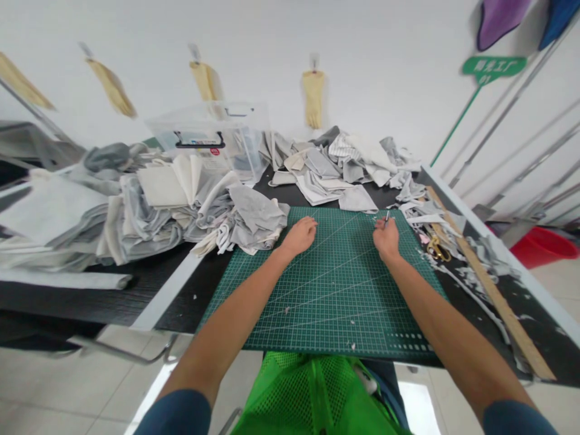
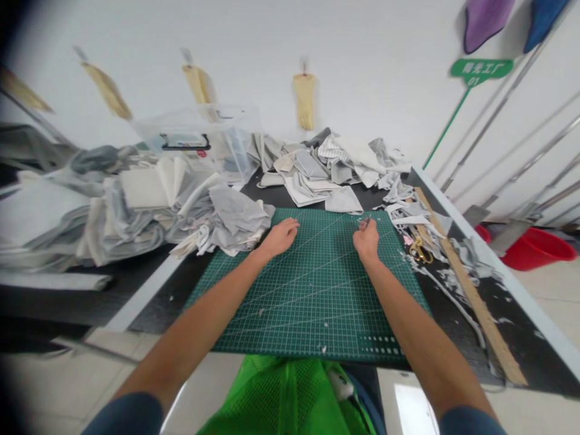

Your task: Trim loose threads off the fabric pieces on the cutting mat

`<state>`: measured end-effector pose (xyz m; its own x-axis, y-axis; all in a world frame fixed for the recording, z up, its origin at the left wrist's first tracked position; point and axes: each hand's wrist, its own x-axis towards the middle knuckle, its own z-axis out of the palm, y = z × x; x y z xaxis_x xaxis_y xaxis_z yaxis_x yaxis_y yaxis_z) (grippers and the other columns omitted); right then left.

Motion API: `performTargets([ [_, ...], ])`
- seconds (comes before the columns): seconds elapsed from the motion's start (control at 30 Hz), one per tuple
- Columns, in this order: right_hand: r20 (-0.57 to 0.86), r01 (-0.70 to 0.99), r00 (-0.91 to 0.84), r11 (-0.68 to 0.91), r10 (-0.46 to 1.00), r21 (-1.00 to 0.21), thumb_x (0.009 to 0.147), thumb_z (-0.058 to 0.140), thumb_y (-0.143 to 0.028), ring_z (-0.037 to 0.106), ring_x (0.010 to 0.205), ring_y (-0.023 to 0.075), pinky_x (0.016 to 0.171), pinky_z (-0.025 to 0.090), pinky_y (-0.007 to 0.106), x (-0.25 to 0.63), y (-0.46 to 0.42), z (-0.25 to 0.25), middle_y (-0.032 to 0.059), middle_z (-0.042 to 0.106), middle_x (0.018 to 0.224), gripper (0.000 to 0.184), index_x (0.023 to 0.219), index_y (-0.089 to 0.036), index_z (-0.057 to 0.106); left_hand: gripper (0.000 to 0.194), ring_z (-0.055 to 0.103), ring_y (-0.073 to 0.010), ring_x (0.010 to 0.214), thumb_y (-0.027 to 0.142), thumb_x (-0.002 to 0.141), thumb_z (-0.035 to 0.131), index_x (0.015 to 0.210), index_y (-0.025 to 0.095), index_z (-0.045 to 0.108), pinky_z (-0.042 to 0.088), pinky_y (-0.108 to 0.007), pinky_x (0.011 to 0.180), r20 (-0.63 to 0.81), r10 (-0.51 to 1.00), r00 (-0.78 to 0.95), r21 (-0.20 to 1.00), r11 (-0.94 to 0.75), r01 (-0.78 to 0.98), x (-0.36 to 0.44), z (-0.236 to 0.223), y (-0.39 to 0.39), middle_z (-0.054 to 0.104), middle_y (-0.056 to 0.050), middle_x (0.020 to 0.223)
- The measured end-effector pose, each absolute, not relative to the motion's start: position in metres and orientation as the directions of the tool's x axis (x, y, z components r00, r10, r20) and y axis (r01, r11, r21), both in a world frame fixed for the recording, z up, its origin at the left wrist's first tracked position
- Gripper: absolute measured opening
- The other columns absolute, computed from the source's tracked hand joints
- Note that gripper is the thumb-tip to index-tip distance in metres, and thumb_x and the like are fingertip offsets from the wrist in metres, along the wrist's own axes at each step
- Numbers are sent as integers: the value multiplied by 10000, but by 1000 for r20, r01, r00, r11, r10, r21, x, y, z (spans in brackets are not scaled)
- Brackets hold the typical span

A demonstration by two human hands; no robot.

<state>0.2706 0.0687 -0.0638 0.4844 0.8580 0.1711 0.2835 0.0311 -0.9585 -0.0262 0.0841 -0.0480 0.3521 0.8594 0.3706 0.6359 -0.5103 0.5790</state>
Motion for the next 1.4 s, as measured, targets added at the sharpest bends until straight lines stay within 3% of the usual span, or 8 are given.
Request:
performTargets([
  [0.27,-4,-363,-166,-65,986,-930,866,690,-353,744,897,213,865,600,434,148,-16,-20,68,710,1121,261,1047,-246,536,231,680,-247,1050,339,820,614,890,166,750,477,-453,1059,175,984,38,979,-170,-112,-27,-67,110,763,-110,1021],
  [0.5,-225,-109,-867,-609,445,-786,794,835,-427,758,966,286,868,607,470,101,-69,-29,140,737,1055,419,993,-163,577,193,700,-225,1030,312,800,613,869,155,701,475,-473,1069,70,998,8,917,-61,-393,-36,-66,106,759,-123,1001],
  [0.63,-285,-80,-805,-571,521,-817,761,867,-406,725,1075,293,957,581,503,111,-50,-41,152,704,1175,412,975,-166,611,196,696,-229,1054,319,806,610,870,153,694,461,-480,1086,72,997,23,926,-58,-374,-35,-66,106,757,-130,1026],
  [0.83,-17,-207,-170,-53,985,-977,925,691,-322,665,1190,200,1076,509,413,179,-15,-18,87,651,1343,128,924,-214,621,208,690,-238,1066,349,812,640,863,154,692,445,-489,1097,81,996,43,934,-61,-351,-34,-68,107,749,-127,1002],
  [1.0,-277,47,-866,-484,416,-874,874,774,-346,738,1088,313,924,594,496,228,-31,9,201,645,1361,273,1006,-153,632,194,687,-235,1059,332,812,634,853,153,697,448,-487,1094,79,996,41,940,-60,-335,-33,-68,108,747,-122,1000],
  [1.17,-358,391,-918,-521,-169,-758,853,801,-393,728,1119,355,870,620,497,237,-45,-7,243,620,1393,341,1003,-139,629,196,688,-231,1045,337,802,645,850,157,703,466,-480,1080,87,995,47,945,-68,-320,-33,-71,110,750,-114,979],
  [1.27,-353,303,-936,-558,-20,-773,857,799,-365,698,1183,347,857,631,470,242,-42,-22,245,597,1422,326,1028,-134,642,229,687,-235,1064,371,815,633,864,159,704,465,-486,1085,92,995,49,956,-74,-283,-33,-72,112,751,-118,989],
  [1.4,-230,-177,-672,-454,704,-873,846,792,-256,611,1315,290,1033,558,465,258,-12,-32,164,538,1512,216,989,-164,658,242,689,-244,1080,384,801,649,869,159,707,461,-500,1091,107,993,53,961,-90,-260,-34,-72,113,752,-118,991],
])
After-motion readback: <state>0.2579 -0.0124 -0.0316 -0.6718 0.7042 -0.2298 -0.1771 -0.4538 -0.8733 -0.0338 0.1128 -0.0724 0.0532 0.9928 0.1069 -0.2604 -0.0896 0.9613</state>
